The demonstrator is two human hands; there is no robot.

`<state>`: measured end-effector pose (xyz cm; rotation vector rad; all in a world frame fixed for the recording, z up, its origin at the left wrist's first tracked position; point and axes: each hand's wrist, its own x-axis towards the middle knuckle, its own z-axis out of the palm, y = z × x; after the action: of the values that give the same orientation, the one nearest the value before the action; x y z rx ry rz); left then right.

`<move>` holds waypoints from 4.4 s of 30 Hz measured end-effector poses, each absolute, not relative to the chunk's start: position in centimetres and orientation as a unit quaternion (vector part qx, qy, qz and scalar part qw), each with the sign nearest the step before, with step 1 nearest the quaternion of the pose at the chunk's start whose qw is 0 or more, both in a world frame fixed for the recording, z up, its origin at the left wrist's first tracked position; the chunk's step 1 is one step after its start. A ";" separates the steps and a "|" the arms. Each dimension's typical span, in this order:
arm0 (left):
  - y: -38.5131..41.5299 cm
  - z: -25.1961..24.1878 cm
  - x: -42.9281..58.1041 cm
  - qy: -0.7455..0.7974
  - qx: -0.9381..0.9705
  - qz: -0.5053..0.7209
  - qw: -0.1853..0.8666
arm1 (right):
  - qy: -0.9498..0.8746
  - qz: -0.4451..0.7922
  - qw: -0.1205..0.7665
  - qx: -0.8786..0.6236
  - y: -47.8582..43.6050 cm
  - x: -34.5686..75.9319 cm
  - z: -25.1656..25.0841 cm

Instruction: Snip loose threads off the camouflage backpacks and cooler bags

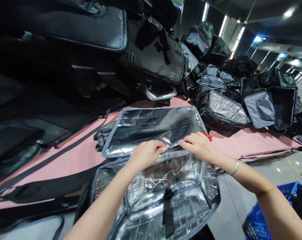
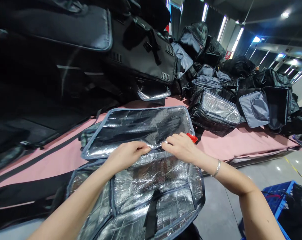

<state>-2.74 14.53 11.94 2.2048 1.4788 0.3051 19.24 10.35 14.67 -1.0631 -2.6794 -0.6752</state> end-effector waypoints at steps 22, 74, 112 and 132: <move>14.3 12.2 -2.8 0.521 0.821 0.108 0.207 | -0.954 -0.036 -0.002 -0.298 14.9 18.6 17.4; 11.3 5.7 0.1 0.390 0.766 0.488 -0.152 | -0.775 0.228 0.121 -0.576 14.8 19.2 14.2; 9.9 5.5 -1.9 0.414 0.756 0.505 0.049 | -0.923 -0.190 0.157 -0.296 13.8 19.1 12.3; 9.0 6.0 -2.5 0.447 0.727 0.484 0.194 | -0.895 -0.038 0.253 -0.365 14.1 18.9 11.9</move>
<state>-2.48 8.95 6.01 2.0394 1.2533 1.3572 18.85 14.07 11.85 -0.9930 -2.4323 -0.1029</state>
